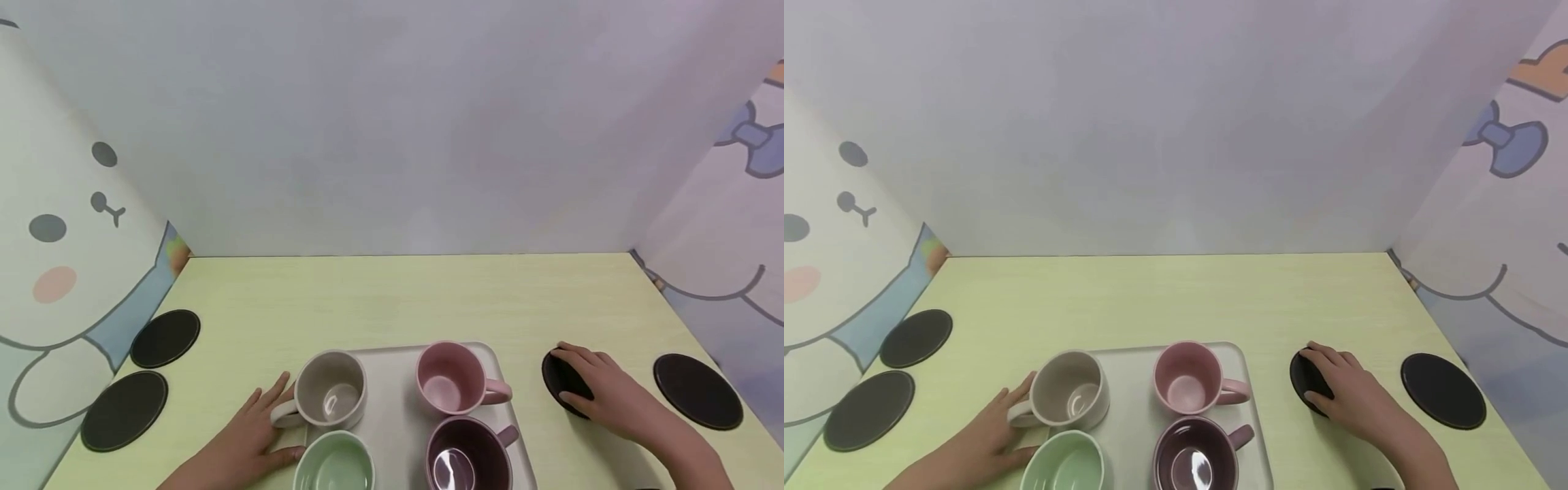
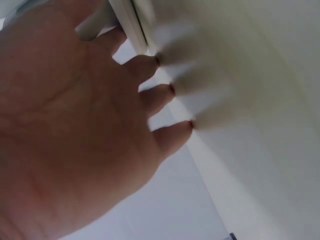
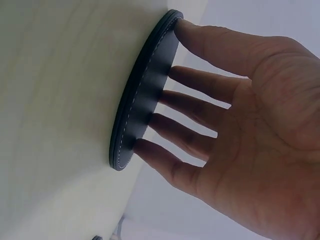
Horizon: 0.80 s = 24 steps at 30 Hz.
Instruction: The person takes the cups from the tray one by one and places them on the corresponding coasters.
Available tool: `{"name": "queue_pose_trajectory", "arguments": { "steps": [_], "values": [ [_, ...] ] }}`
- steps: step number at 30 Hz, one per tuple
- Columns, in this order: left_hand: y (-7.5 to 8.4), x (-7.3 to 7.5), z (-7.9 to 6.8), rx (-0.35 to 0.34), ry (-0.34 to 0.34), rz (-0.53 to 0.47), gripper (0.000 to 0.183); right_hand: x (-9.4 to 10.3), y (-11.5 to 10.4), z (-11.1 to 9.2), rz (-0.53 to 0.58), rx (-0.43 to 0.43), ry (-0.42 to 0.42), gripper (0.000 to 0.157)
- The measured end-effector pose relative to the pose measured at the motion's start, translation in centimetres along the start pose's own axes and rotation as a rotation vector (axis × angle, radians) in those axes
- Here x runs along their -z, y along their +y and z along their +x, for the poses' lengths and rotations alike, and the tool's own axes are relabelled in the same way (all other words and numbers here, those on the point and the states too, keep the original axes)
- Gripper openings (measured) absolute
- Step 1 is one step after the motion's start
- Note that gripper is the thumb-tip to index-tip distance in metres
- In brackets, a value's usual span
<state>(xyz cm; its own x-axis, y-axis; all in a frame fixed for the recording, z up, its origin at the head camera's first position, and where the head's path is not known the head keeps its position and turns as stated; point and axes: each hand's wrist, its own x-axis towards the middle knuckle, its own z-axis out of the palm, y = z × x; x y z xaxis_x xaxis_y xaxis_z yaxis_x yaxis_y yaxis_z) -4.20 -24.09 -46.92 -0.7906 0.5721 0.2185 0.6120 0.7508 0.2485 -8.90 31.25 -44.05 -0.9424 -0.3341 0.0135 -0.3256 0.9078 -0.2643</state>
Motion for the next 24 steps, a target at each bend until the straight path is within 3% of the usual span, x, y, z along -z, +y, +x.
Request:
{"name": "queue_pose_trajectory", "arguments": {
  "steps": [9,13,16,24],
  "values": [
    [-0.1,-0.1,0.6,0.044,0.093,-0.054,0.092,0.0,-0.9,2.3,-0.012,0.013,-0.028,0.062],
    [0.1,0.2,1.0,0.156,0.076,-0.131,0.087,0.0,-1.2,3.2,-0.02,0.034,-0.017,0.061],
    [0.2,0.4,1.3,0.179,0.068,-0.16,0.073,0.1,-1.5,3.5,-0.017,0.047,-0.01,0.06],
    [-0.3,0.5,1.9,0.006,0.062,-0.371,0.048,0.2,-2.0,4.3,-0.016,0.061,-0.003,0.059]
  ]
}}
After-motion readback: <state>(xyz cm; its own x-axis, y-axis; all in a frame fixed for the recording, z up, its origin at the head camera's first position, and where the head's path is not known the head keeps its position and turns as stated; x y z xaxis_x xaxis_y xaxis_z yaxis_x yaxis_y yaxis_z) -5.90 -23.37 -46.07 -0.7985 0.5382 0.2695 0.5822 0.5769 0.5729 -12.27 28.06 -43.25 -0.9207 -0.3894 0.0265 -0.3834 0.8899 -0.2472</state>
